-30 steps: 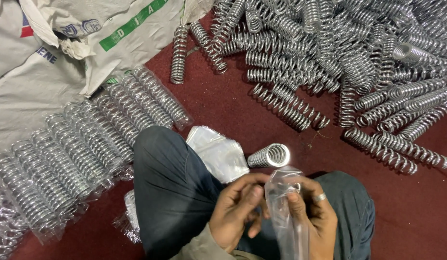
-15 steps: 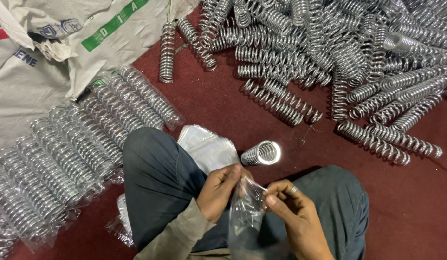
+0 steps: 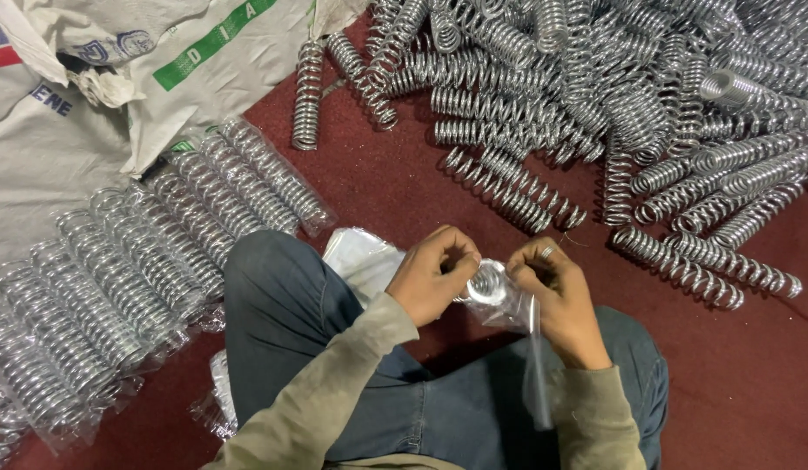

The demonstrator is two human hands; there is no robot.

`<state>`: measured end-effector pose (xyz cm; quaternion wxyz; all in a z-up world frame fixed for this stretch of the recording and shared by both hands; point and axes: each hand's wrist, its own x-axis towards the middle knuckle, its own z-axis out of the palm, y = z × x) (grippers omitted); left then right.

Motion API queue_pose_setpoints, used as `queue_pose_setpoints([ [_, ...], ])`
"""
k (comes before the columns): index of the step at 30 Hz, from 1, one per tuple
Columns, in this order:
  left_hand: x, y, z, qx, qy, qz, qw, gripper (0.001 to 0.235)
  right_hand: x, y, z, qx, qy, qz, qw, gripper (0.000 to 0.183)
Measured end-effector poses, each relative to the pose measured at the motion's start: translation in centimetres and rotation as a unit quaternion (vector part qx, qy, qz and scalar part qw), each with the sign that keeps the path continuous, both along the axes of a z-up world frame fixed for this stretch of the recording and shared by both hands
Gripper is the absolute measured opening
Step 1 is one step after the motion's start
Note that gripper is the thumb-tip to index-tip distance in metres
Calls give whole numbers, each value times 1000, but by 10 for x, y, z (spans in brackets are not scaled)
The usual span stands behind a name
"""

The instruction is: The person sits on the floor and places metal springs into plastic bags by hand.

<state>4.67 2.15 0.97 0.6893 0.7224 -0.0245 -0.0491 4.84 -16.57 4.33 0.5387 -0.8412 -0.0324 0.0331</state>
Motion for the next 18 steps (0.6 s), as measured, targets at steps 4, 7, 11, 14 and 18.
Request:
queue_pose_setpoints([
  [4,37,-1,-89,-44,144,-11,988,26,-3,3,-17,79,83,35,993,27],
  [7,26,2,-140,129,188,-24,973,29,19,-28,-123,-2,97,59,994,33],
  [11,28,-13,-214,159,219,24,962,27,11,-8,-153,68,88,21,994,35],
  [14,36,-19,-221,252,196,58,946,34,16,-2,-147,27,68,8,997,35],
  [18,17,-18,-171,323,157,21,933,12,5,1,-145,-65,43,-31,997,37],
])
